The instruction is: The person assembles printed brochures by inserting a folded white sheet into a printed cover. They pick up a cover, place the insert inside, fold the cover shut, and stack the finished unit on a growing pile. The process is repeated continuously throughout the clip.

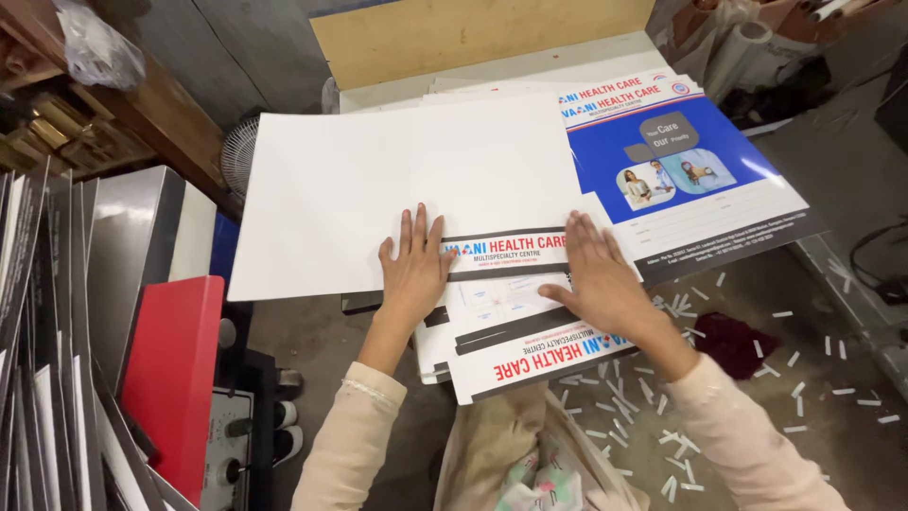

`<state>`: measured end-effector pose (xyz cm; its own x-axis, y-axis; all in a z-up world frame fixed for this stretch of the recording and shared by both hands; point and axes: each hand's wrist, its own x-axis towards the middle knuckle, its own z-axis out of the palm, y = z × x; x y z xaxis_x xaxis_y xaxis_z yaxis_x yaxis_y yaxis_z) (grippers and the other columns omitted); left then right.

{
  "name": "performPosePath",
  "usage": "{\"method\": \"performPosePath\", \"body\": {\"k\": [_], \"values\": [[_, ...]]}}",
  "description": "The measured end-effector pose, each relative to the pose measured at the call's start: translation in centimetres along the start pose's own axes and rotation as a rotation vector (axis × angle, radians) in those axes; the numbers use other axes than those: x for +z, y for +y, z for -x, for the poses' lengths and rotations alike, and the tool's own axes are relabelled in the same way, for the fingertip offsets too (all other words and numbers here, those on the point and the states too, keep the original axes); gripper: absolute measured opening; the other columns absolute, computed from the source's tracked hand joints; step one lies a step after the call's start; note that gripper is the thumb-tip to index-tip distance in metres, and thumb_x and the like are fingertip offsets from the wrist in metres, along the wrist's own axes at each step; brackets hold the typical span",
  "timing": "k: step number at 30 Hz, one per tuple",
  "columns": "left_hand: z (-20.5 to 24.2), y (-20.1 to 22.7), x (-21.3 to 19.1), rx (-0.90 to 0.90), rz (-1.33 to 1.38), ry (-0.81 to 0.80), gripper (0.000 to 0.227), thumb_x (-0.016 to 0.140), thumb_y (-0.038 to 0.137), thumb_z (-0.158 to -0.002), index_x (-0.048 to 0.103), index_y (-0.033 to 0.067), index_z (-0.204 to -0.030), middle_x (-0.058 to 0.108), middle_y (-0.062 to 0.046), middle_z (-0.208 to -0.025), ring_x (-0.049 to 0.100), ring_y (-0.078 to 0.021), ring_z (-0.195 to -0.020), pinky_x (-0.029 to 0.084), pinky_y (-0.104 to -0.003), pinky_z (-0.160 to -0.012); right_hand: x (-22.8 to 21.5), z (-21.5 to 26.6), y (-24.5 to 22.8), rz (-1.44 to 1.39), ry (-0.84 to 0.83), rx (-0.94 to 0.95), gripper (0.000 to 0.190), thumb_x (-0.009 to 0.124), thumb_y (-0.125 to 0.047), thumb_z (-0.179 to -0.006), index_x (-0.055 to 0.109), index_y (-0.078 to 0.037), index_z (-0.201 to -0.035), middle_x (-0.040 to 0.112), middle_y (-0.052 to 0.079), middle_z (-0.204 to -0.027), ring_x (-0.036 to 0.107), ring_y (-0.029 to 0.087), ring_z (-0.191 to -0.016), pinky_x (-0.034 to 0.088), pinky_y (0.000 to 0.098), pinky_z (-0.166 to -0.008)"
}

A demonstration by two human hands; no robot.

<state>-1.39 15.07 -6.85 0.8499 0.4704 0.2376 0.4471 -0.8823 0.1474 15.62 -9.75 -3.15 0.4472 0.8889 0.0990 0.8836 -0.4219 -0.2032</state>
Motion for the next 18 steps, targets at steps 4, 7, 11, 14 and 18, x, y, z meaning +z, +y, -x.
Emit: {"method": "performPosePath", "body": {"k": [4,7,11,14,18], "values": [[-0.6,3.2,-1.1,0.103,0.021,-0.110,0.070,0.046,0.049,-0.100,0.031,0.0119,-0.157,0.016,-0.008,-0.168,0.013,-0.0305,-0.156,0.015,-0.068,-0.116,0.8,0.4,0.7,0.074,0.076,-0.071,0.116,0.056,-0.068,-0.089,0.007,0.015,-0.153,0.018,0.033,-0.160,0.013,0.039,-0.153,0.013,0.0499,-0.122],[0.1,10.0,-0.3,0.275,0.047,-0.144,0.071,0.048,0.055,-0.099,0.034,0.0161,-0.157,0.020,-0.003,-0.169,0.017,-0.0283,-0.156,0.016,-0.066,-0.118,0.7,0.8,1.5,0.046,0.134,-0.162,0.109,0.058,-0.065,-0.088,0.018,0.013,-0.153,0.025,0.031,-0.159,0.021,0.039,-0.151,0.018,0.0492,-0.121],[0.5,12.1,-1.6,0.345,0.084,-0.105,0.077,0.053,0.059,-0.093,0.038,0.0180,-0.156,0.028,-0.002,-0.167,0.023,-0.0283,-0.154,0.017,-0.067,-0.117,-1.3,2.1,4.0,-0.055,0.106,-0.244,0.075,0.060,-0.047,-0.088,0.045,0.001,-0.145,0.044,0.019,-0.155,0.038,0.032,-0.144,0.033,0.0438,-0.116],[0.6,11.1,-2.4,0.344,0.174,-0.153,0.087,0.059,0.064,-0.086,0.038,0.0129,-0.154,0.032,-0.003,-0.165,0.026,-0.0257,-0.153,0.019,-0.065,-0.118,-1.1,2.6,4.8,0.067,0.117,-0.349,0.058,0.061,-0.032,-0.091,0.053,0.000,-0.139,0.053,0.017,-0.149,0.049,0.029,-0.139,0.044,0.0401,-0.109],[0.6,11.9,-3.1,0.374,0.098,-0.010,0.083,0.068,0.057,-0.081,0.047,0.0090,-0.145,0.049,-0.008,-0.151,0.046,-0.0282,-0.139,0.035,-0.062,-0.106,-1.3,3.1,4.8,0.417,0.284,-0.488,0.050,0.063,-0.016,-0.086,0.061,0.000,-0.133,0.067,0.016,-0.133,0.067,0.027,-0.123,0.056,0.0362,-0.096]]}}
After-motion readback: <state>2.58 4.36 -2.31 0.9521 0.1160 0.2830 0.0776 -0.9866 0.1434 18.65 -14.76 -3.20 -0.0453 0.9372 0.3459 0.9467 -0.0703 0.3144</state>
